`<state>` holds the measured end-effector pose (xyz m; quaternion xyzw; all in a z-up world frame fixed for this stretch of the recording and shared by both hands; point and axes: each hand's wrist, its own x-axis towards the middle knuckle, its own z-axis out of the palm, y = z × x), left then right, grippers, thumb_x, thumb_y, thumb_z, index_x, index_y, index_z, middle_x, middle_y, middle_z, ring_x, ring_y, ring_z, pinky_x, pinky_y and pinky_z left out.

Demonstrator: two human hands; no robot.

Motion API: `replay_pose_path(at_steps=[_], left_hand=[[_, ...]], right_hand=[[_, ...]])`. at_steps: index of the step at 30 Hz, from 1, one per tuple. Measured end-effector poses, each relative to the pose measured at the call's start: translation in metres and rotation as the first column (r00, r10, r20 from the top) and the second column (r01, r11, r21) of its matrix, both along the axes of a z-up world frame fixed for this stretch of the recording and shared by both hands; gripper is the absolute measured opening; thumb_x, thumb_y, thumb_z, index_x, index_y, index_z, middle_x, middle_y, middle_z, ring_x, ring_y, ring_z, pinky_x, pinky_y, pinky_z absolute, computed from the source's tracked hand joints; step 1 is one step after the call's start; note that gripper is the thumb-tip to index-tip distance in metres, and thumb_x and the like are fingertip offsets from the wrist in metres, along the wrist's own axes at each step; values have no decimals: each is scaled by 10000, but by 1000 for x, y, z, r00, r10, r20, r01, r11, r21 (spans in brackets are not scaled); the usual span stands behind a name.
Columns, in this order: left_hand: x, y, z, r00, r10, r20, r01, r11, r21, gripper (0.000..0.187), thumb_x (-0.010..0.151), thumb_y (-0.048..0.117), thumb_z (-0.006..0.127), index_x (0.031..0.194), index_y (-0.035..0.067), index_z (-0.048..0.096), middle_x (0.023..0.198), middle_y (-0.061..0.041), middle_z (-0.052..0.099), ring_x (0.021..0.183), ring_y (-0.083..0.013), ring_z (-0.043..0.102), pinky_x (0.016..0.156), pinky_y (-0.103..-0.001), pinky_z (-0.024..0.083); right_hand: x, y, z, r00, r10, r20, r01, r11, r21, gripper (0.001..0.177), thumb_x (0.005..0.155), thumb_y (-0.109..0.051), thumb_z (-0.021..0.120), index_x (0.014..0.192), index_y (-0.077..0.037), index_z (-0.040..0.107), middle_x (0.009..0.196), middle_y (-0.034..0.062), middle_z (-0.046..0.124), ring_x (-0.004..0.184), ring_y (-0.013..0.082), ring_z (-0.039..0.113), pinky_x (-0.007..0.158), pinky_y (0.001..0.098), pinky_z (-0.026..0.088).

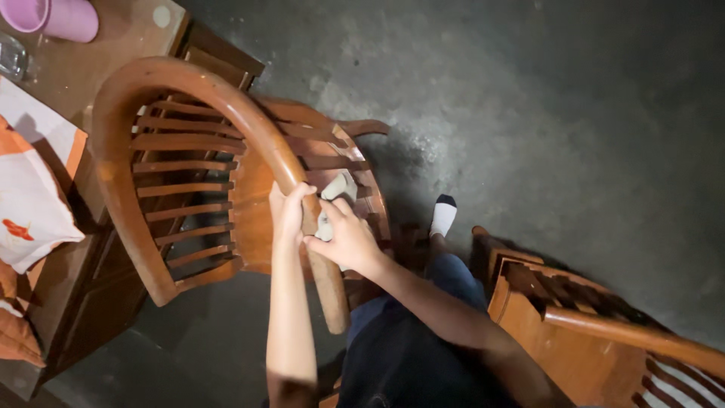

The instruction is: The person cleans wooden chairs with a cloth by hand, wiping the seat, backrest, and legs.

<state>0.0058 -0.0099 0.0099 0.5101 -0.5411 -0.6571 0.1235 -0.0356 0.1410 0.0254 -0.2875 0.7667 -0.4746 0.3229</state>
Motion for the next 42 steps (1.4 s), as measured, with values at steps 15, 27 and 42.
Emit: replay_pose_path(at_steps=[15, 27, 42], left_hand=[[26, 9, 20, 999, -44, 24, 43, 999, 26, 381, 705, 28, 675, 1082, 20, 624, 923, -52, 657, 828, -173, 633, 744, -305, 528], [35, 17, 28, 991, -134, 23, 133, 991, 34, 384, 723, 34, 690, 1099, 14, 615, 928, -44, 652, 846, -150, 631, 759, -294, 527], [-38, 12, 65, 858, 52, 510, 293, 767, -571, 1102, 725, 180, 854, 1626, 175, 218, 1475, -167, 565, 1311, -355, 584, 1053, -441, 483]], right_hand=[[27, 9, 27, 999, -38, 34, 40, 998, -47, 716, 768, -337, 815, 1362, -14, 579, 1166, 156, 623, 982, 353, 695, 808, 431, 583], [44, 18, 34, 995, -98, -8, 97, 992, -79, 751, 781, -321, 813, 1405, 4, 552, 1105, 159, 607, 990, 363, 679, 817, 447, 571], [22, 33, -26, 974, 85, 208, -40, 976, -212, 684, 852, -229, 791, 1407, 68, 523, 1274, 188, 610, 1150, 315, 644, 999, 393, 508]])
